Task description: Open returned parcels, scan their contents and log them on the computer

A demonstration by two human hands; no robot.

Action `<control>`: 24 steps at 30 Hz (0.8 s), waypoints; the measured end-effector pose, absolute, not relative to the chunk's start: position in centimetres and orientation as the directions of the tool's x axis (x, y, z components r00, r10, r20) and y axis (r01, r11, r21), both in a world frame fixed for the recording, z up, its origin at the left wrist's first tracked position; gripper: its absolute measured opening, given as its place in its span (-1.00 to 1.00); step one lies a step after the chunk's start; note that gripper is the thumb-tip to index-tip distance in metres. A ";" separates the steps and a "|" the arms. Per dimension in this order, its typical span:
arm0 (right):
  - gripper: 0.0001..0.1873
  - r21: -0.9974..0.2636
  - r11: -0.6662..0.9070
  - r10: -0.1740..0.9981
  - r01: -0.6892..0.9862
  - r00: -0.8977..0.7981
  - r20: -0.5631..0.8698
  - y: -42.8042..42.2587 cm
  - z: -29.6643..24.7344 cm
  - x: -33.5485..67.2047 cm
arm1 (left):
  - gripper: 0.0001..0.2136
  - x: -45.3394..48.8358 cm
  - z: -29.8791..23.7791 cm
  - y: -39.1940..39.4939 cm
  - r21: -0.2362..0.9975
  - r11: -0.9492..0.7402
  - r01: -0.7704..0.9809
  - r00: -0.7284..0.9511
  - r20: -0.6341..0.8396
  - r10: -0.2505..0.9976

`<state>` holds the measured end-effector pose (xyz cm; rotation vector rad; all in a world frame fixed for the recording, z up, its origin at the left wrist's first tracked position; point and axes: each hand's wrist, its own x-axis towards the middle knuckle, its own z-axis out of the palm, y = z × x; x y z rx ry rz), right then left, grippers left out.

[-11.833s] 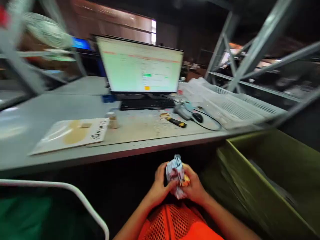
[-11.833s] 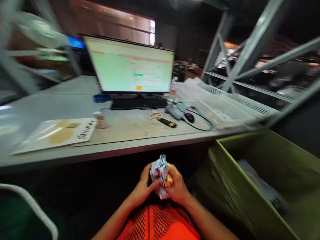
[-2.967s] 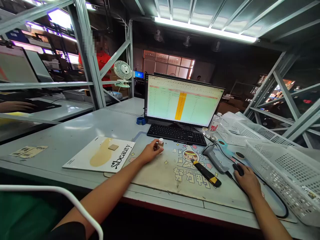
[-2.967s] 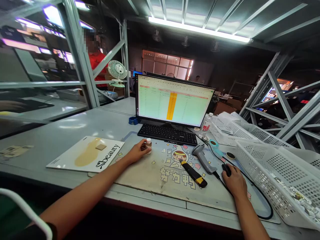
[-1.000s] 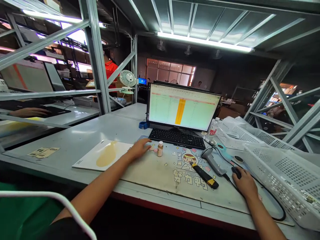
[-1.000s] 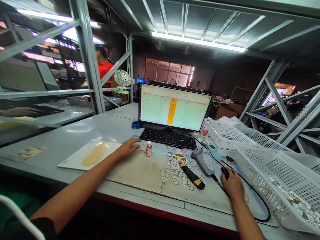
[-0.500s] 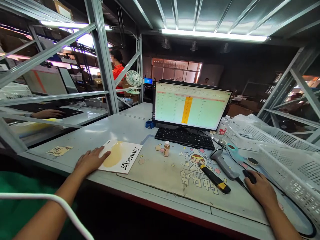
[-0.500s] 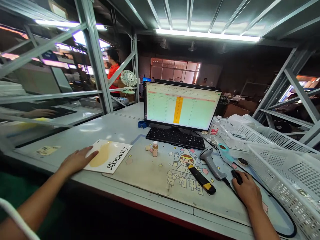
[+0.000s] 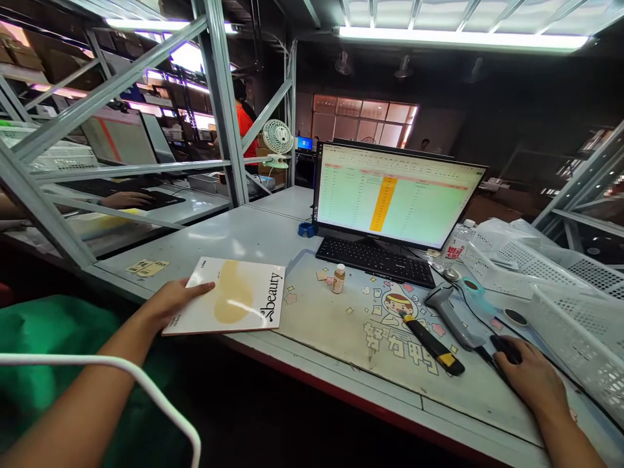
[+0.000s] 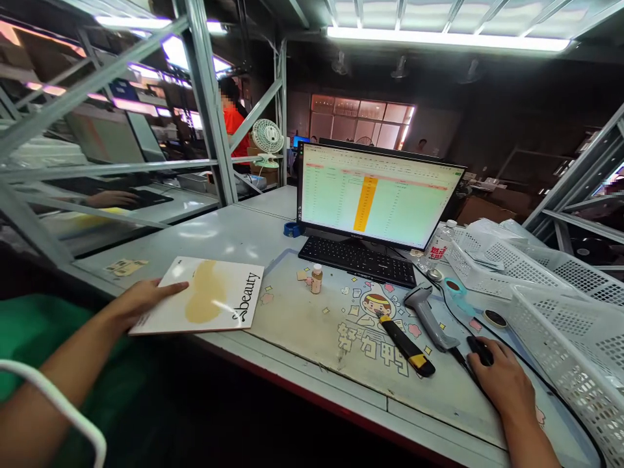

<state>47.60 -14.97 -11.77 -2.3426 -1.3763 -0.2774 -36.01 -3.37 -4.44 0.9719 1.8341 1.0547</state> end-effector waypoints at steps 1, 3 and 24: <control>-0.38 -0.242 -0.431 0.794 0.869 0.493 0.357 -14.9 -11.9 48.0 | -0.45 -35.8 -4.1 -3.9 0.927 0.361 0.102 -0.361 -0.303 0.882; -0.37 -0.241 -0.432 0.809 0.869 0.491 0.323 -14.7 -12.1 48.8 | -0.49 -35.2 -3.7 -5.0 0.954 0.290 -0.077 -0.351 -0.299 0.888; -0.39 -0.238 -0.205 0.710 0.949 0.312 0.631 -15.5 -7.6 42.8 | -0.51 -14.5 -6.7 -17.5 0.501 -0.753 0.427 0.286 0.716 0.637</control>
